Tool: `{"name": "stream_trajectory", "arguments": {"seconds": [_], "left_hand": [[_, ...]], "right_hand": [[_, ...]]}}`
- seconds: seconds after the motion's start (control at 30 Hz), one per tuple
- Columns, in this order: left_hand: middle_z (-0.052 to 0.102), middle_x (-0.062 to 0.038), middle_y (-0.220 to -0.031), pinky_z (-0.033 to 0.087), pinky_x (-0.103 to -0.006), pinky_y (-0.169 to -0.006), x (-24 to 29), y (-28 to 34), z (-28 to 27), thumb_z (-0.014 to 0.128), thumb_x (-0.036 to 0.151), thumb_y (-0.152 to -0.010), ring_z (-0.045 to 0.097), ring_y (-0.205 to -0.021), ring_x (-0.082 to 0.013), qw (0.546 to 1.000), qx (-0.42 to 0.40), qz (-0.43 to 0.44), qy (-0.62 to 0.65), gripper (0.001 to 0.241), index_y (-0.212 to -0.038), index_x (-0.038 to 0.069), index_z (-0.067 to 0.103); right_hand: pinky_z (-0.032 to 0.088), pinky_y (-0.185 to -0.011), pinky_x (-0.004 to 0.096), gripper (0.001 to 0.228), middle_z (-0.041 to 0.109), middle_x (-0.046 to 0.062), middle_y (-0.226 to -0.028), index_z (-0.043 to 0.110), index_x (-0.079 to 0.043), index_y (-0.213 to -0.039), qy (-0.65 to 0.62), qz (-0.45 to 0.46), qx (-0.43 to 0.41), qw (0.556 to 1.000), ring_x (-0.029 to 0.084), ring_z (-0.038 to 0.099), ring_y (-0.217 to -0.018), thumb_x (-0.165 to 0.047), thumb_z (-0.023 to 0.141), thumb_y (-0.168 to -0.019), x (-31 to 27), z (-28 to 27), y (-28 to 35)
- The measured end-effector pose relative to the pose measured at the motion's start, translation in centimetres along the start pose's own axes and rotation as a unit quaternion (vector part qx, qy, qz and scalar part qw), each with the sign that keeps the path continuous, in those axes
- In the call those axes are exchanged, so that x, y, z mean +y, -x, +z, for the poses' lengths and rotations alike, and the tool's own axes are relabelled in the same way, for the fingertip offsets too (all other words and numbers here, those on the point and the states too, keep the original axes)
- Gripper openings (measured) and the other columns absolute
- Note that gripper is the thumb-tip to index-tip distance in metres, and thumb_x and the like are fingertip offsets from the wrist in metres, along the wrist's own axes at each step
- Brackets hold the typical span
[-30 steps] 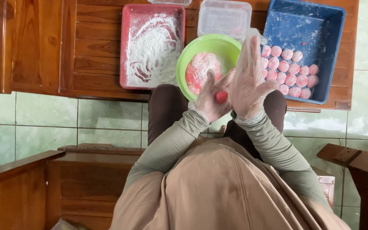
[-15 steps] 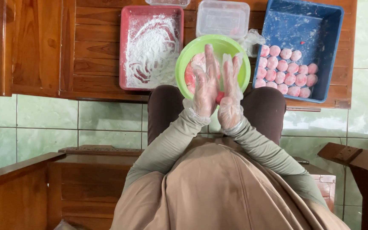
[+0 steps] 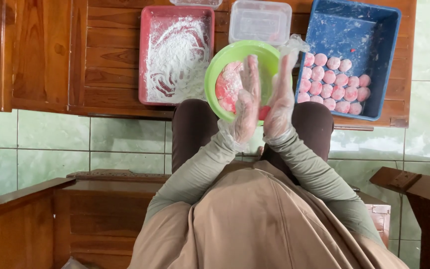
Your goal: Rolling small pieces of pink dough into balls and placing them in a tray
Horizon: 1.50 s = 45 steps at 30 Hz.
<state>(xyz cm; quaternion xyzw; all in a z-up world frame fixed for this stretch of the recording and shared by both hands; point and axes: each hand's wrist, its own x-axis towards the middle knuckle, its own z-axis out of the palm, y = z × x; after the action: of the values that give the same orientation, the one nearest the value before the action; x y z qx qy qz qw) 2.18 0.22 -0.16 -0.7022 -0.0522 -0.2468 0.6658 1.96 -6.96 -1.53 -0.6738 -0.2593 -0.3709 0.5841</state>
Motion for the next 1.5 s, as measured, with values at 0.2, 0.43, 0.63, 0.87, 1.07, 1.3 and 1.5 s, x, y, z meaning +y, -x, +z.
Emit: {"name": "stream_trajectory", "arguments": {"seconds": [0.2, 0.43, 0.63, 0.87, 1.07, 1.3, 1.5], "left_hand": [[0.008, -0.008, -0.177, 0.005, -0.0455, -0.133, 1.5, -1.6, 3.2, 0.028, 0.029, -0.122, 0.004, -0.162, -0.0182, 0.993, -0.033, 0.068, -0.09, 0.059, -0.173, 0.007, 0.007], [0.011, -0.011, -0.174, 0.01, -0.0459, -0.134, 1.5, 0.6, 2.7, 0.032, 0.048, -0.111, 0.004, -0.162, -0.0282, 0.8, 0.208, -0.008, -0.563, 0.072, -0.168, 0.008, 0.015], [0.058, -0.009, -0.144, 0.059, -0.0426, -0.078, 3.5, 1.3, 2.7, 0.05, 0.054, -0.105, 0.061, -0.097, -0.0264, 0.619, 0.333, -0.004, -0.711, 0.063, -0.155, 0.016, 0.046], [0.072, -0.016, -0.109, 0.052, -0.0235, -0.057, 3.7, 0.6, 6.5, 0.06, 0.023, -0.107, 0.065, -0.078, -0.0155, 0.544, 0.315, 0.033, -0.777, 0.032, -0.127, -0.001, 0.066], [0.065, -0.003, -0.092, 0.057, -0.0262, -0.068, 1.6, -4.9, 14.9, 0.059, 0.052, -0.087, 0.061, -0.077, -0.0126, -0.074, 0.445, 0.165, -0.877, 0.053, -0.121, 0.013, 0.071], [0.035, 0.012, -0.164, 0.014, -0.0374, -0.128, 23.5, -0.8, 27.9, 0.038, 0.088, -0.094, 0.031, -0.153, -0.0196, -0.283, 0.487, 0.041, -0.825, 0.073, -0.154, 0.047, 0.041], [0.033, -0.026, -0.164, 0.031, -0.0431, -0.126, 23.1, -0.7, 30.2, 0.041, 0.029, -0.114, 0.033, -0.147, -0.0463, -0.33, 0.291, -0.065, -0.896, 0.053, -0.16, 0.003, 0.039]], "right_hand": [[0.0, -0.142, 0.057, 0.073, 0.002, 0.015, -0.177, 0.01, -0.015, -0.168, -0.173, 0.238, -0.066, 0.953, 0.032, -0.001, -0.168, -0.064, 0.023, -0.116, -4.7, 2.6, 0.3], [0.005, -0.144, 0.057, 0.089, 0.014, 0.018, -0.176, 0.019, -0.014, -0.169, -0.214, 0.208, 0.038, 0.954, 0.036, 0.01, -0.168, -0.075, 0.036, -0.106, -1.6, 1.3, -1.8], [0.006, -0.14, 0.051, 0.102, 0.014, 0.02, -0.174, 0.022, -0.005, -0.164, -0.134, 0.286, 0.032, 0.948, 0.033, 0.006, -0.166, -0.083, 0.023, -0.099, 0.1, -0.7, -3.3], [0.016, -0.13, 0.068, 0.096, 0.023, 0.014, -0.173, 0.031, -0.015, -0.165, -0.235, 0.291, 0.112, 0.921, 0.036, 0.018, -0.164, -0.083, 0.028, -0.098, 0.6, -3.4, -3.9], [0.044, -0.112, 0.046, 0.095, 0.044, 0.009, -0.161, 0.046, -0.02, -0.154, -0.196, 0.4, 0.154, 0.882, 0.03, 0.044, -0.149, -0.086, 0.033, -0.087, 1.7, -6.0, -1.9], [0.034, -0.115, 0.058, 0.09, 0.04, 0.013, -0.159, 0.041, -0.016, -0.156, -0.123, 0.393, 0.141, 0.9, 0.033, 0.044, -0.145, -0.08, 0.015, -0.099, 4.3, -5.6, 2.1], [0.035, -0.11, 0.057, 0.088, 0.049, 0.013, -0.151, 0.05, -0.014, -0.149, -0.09, 0.397, 0.13, 0.904, 0.034, 0.048, -0.14, -0.08, 0.021, -0.099, 5.4, -5.3, 3.0]]}}
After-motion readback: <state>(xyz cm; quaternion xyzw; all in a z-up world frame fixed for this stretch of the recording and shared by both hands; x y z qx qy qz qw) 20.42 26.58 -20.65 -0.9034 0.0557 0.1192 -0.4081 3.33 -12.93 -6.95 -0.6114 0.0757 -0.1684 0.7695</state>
